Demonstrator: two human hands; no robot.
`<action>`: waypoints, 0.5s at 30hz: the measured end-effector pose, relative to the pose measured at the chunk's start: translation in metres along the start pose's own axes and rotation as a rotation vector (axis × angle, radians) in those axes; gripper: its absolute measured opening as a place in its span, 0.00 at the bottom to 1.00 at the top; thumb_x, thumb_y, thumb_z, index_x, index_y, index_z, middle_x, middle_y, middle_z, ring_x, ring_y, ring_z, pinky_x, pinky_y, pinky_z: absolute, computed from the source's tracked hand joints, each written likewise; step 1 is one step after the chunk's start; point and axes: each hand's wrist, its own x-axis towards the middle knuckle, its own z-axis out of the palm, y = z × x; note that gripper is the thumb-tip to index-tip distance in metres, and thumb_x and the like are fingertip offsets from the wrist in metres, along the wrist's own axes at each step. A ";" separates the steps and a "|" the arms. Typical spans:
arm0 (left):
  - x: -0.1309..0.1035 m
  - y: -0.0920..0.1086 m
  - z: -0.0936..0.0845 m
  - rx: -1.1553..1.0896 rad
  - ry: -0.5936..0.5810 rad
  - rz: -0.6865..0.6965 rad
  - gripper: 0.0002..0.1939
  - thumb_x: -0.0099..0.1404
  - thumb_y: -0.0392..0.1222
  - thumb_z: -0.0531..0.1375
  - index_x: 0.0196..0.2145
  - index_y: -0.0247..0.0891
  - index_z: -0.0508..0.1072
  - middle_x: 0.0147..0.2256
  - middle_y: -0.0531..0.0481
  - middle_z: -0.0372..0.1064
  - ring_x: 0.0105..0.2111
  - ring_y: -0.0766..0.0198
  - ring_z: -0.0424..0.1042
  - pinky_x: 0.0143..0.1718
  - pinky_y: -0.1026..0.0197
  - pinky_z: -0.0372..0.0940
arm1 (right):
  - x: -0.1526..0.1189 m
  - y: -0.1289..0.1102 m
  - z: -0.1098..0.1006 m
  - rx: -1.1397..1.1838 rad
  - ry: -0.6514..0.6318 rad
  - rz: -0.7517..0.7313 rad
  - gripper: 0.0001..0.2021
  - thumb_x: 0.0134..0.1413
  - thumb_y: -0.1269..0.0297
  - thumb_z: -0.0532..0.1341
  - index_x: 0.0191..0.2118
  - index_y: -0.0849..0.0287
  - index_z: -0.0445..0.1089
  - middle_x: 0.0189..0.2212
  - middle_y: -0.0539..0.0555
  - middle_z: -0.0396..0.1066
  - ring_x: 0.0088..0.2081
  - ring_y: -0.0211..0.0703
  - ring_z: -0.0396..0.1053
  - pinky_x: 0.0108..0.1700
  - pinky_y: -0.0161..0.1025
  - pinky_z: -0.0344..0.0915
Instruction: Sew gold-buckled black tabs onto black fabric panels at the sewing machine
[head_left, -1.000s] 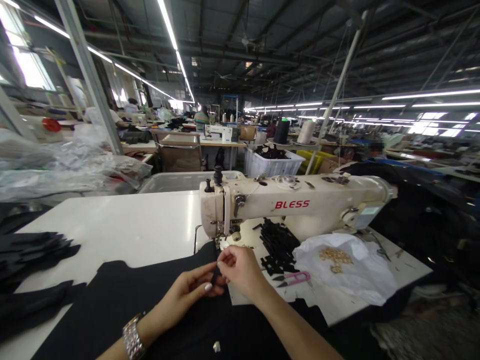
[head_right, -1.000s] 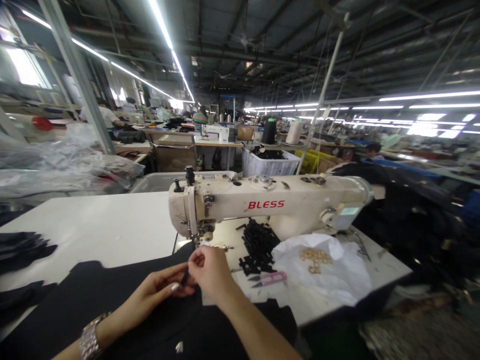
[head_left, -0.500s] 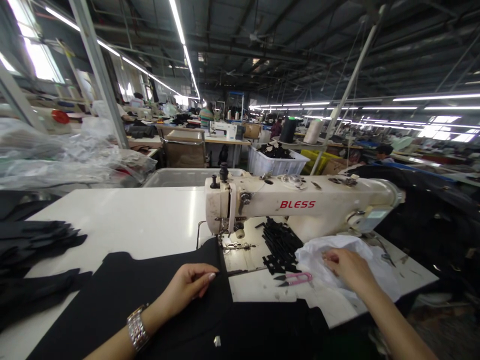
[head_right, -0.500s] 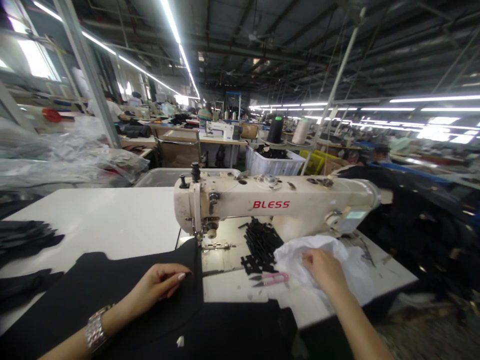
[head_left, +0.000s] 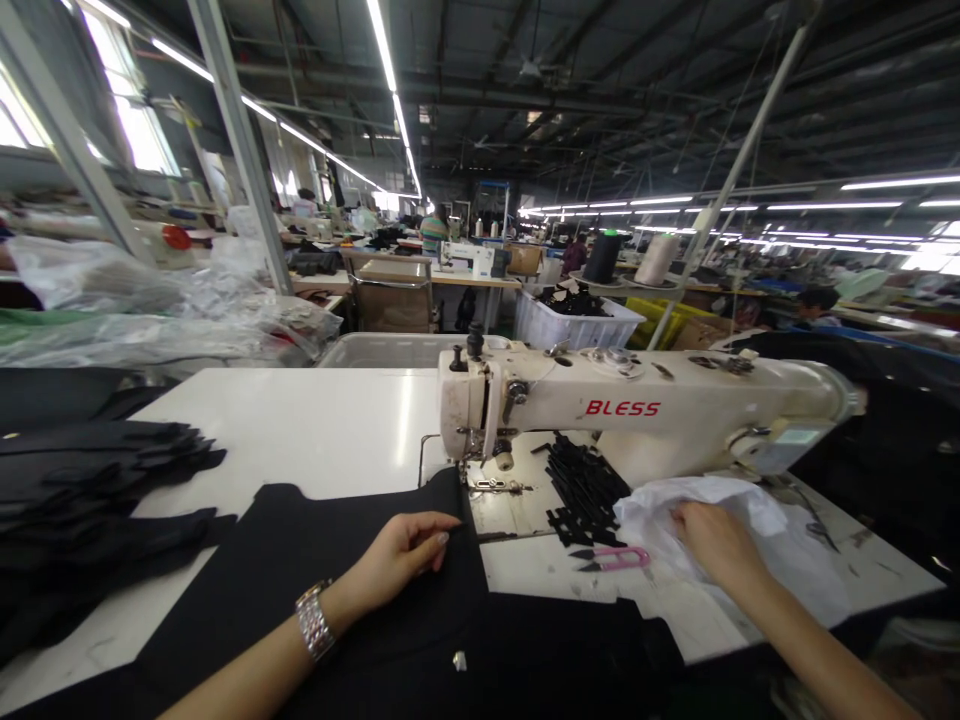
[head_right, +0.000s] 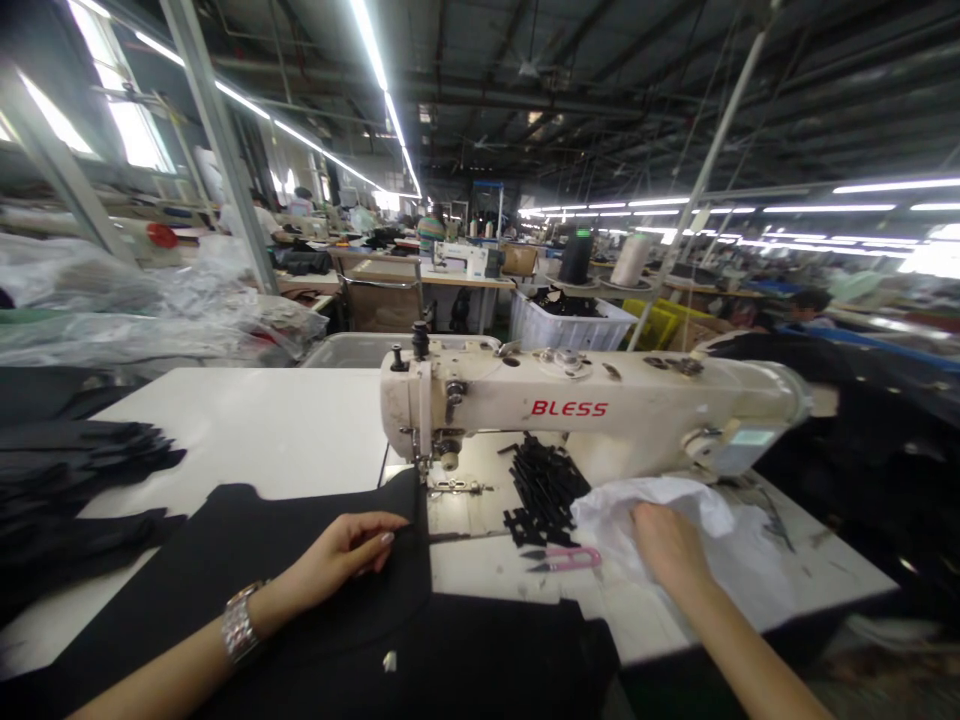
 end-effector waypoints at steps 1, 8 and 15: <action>0.000 0.001 0.000 -0.026 0.000 -0.002 0.20 0.56 0.52 0.54 0.38 0.30 0.65 0.18 0.56 0.60 0.15 0.75 0.52 0.17 0.70 0.46 | -0.004 -0.002 -0.004 -0.002 0.009 0.002 0.12 0.47 0.74 0.51 0.26 0.63 0.72 0.27 0.61 0.73 0.32 0.52 0.70 0.32 0.40 0.62; 0.005 -0.004 0.000 -0.236 0.023 -0.025 0.17 0.52 0.50 0.58 0.28 0.32 0.61 0.17 0.54 0.65 0.11 0.77 0.54 0.11 0.72 0.45 | -0.044 -0.103 -0.043 1.010 -0.077 -0.303 0.15 0.49 0.59 0.49 0.32 0.58 0.70 0.25 0.53 0.71 0.25 0.41 0.69 0.28 0.36 0.66; 0.005 -0.003 -0.002 -0.349 0.010 -0.052 0.17 0.50 0.49 0.61 0.27 0.30 0.64 0.16 0.52 0.67 0.09 0.77 0.54 0.09 0.73 0.45 | -0.031 -0.208 -0.046 1.495 -0.226 -0.463 0.07 0.47 0.64 0.53 0.32 0.60 0.66 0.22 0.50 0.66 0.23 0.36 0.65 0.24 0.33 0.62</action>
